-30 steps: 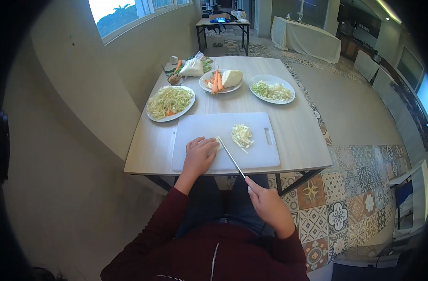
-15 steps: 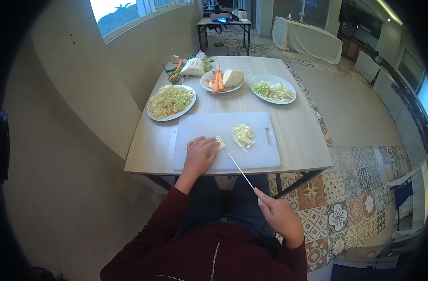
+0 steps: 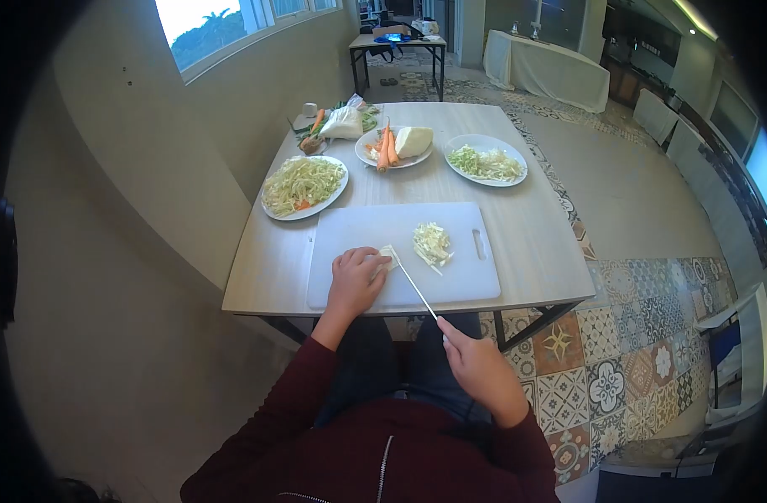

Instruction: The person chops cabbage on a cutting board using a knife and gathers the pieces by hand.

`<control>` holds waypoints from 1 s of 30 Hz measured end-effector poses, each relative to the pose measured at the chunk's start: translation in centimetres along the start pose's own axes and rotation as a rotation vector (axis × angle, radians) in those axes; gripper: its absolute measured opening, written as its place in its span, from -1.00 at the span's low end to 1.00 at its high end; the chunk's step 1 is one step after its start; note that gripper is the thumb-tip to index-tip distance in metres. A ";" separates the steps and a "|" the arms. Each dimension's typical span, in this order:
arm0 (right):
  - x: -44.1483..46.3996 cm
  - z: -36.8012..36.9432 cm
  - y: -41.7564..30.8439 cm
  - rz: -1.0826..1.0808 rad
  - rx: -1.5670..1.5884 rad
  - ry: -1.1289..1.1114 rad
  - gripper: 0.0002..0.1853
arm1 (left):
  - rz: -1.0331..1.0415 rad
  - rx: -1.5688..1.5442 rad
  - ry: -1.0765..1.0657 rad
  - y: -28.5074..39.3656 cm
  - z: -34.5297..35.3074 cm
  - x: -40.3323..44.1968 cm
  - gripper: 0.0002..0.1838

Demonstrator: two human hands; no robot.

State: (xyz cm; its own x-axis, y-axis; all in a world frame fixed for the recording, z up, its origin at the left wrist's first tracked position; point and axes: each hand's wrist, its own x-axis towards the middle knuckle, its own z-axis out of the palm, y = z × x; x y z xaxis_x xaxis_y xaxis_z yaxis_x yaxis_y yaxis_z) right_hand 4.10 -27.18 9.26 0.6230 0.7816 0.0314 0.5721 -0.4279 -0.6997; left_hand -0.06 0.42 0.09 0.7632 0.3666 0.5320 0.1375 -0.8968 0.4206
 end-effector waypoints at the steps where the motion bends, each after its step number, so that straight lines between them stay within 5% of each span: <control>1: 0.6 0.4 0.1 -0.011 -0.015 0.010 -0.61 | 0.001 -0.003 0.003 0.0 0.0 0.0 -0.76; 30: 0.4 0.1 -1.3 0.019 -0.014 0.087 -0.60 | -0.006 -0.002 0.003 0.1 0.0 -0.1 -0.77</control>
State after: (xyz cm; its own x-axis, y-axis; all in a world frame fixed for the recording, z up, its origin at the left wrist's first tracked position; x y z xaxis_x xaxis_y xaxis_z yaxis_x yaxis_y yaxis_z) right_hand 3.54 -26.28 10.07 0.6774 0.7311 0.0812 0.5670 -0.4486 -0.6908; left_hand -0.13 0.33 0.13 0.7603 0.3725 0.5322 0.1407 -0.8943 0.4249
